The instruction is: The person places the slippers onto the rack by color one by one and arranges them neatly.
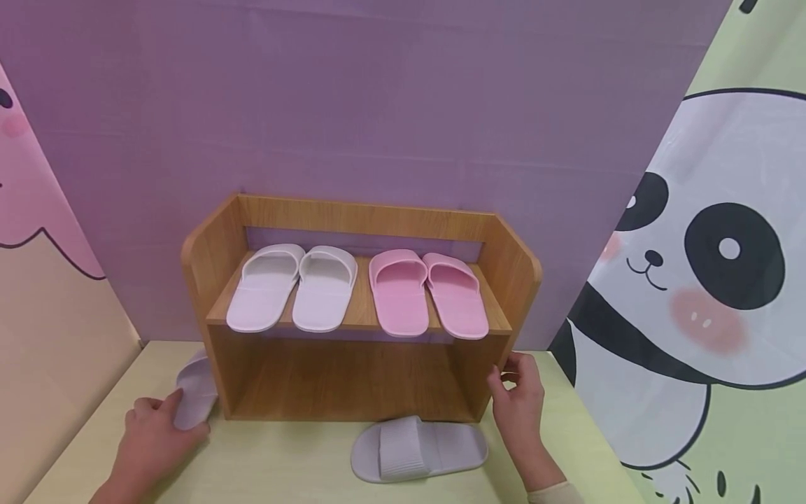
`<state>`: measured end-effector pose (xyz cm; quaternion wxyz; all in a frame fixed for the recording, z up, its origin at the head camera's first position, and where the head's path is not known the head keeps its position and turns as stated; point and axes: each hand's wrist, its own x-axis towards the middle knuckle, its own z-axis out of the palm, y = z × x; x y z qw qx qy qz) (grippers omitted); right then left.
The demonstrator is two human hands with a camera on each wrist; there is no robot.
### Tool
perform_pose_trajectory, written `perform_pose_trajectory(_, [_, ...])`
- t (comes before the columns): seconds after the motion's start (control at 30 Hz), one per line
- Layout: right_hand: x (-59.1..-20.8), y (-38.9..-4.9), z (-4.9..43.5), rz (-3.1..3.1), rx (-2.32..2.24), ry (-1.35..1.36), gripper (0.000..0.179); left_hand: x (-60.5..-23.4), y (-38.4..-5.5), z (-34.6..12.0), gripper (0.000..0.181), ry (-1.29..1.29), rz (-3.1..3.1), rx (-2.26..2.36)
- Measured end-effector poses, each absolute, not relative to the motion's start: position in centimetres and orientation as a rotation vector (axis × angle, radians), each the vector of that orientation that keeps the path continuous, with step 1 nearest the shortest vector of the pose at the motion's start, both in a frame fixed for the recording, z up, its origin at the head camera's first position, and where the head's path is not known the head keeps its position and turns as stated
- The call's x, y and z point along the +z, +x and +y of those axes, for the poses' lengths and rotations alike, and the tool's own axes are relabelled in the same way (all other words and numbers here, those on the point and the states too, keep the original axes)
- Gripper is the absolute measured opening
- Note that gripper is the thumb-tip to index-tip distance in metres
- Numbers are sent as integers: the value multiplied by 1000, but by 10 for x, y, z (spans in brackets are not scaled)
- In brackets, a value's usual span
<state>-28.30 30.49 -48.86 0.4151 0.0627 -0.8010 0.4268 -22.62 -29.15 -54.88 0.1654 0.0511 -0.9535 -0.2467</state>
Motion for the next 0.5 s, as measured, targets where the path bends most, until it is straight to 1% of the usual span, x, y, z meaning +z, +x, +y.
perform_pose_trajectory(0.5, [-490, -284, 305, -2010, 1062, 154, 27, -540, -226, -292, 88, 185, -2553, -731])
